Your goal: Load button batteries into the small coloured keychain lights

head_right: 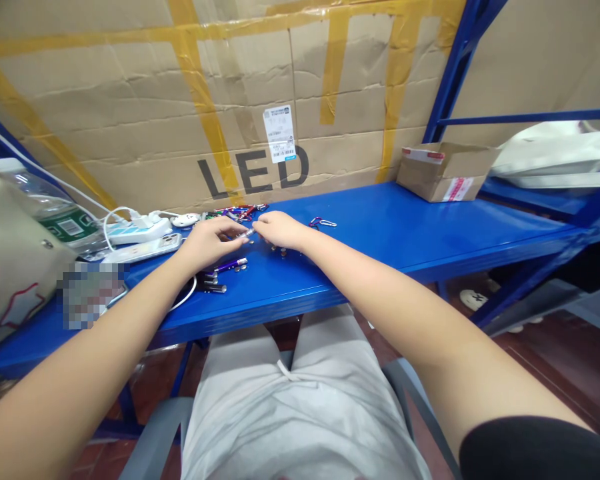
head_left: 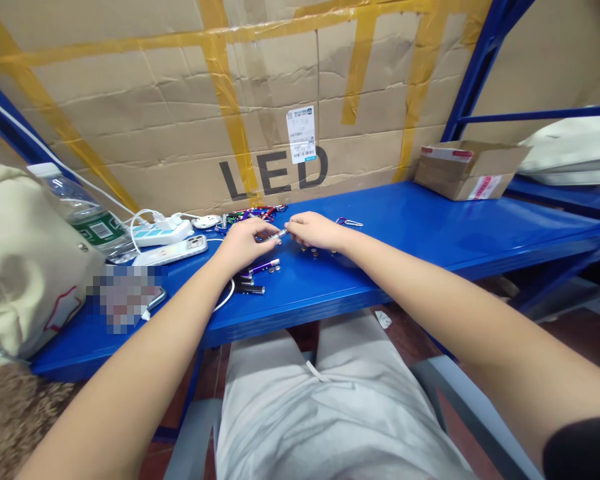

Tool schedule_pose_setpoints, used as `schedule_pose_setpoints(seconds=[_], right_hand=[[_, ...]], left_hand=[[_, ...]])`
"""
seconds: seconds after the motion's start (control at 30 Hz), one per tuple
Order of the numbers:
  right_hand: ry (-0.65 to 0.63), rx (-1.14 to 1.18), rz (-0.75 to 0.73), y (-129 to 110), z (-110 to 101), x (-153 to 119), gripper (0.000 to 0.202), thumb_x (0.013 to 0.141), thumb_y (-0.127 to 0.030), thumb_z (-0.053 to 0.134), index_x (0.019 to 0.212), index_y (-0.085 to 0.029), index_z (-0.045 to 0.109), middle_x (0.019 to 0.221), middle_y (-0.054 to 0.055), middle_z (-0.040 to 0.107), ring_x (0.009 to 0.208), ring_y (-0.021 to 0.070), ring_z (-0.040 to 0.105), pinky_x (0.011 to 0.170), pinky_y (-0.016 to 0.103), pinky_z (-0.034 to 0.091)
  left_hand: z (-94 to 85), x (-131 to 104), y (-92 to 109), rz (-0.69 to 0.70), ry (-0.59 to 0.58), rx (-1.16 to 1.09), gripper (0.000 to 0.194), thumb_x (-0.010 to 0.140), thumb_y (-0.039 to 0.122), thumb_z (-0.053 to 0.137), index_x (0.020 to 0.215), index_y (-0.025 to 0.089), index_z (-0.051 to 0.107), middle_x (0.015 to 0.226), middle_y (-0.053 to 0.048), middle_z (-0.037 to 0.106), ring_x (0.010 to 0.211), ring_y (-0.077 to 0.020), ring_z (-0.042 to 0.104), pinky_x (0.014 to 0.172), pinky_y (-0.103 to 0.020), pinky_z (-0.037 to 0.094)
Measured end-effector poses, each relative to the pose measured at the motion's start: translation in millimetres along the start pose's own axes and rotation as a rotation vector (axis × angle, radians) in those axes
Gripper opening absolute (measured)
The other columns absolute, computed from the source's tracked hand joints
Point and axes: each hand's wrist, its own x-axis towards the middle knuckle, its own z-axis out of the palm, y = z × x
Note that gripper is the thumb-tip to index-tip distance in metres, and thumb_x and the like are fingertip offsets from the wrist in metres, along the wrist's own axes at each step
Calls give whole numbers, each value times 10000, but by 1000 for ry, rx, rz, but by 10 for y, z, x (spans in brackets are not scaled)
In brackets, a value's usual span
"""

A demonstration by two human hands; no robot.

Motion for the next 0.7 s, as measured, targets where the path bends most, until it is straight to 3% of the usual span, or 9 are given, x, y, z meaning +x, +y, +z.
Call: schedule_pose_setpoints(seconds=[0.23,0.47,0.57,0.7], right_hand=[[56,-75,-67,-6,19,-3,244,927,-266,453,692,-218,412,593,-22,516,563,129,462,566,263,362],[42,-108,-249,0,16,-32,188,929,-217,463,745,-212,423,706,-17,543,680,131,485,656,264,372],[39,-82,-242,14,25,-17,186,934,-220,452,751,-213,423,704,-21,539,668,128,480,655,267,375],[30,27,-163,26,40,7,194,933,-213,449,745,-214,400,632,-47,504,553,100,436,564,240,355]], left_hand=[[-4,4,-37,-140,-20,-152,342,721,437,683,931,177,752,879,-62,736,755,-200,648,734,-327,523],[-25,-35,-15,-307,-106,-405,390,688,459,750,951,171,747,908,-66,755,878,-232,678,866,-374,522],[-3,-36,-7,-270,-75,-374,385,702,456,740,952,164,746,923,-72,750,864,-226,675,853,-369,523],[22,-20,-13,-51,50,-94,282,777,403,665,909,171,755,872,-64,716,795,-195,644,764,-323,514]])
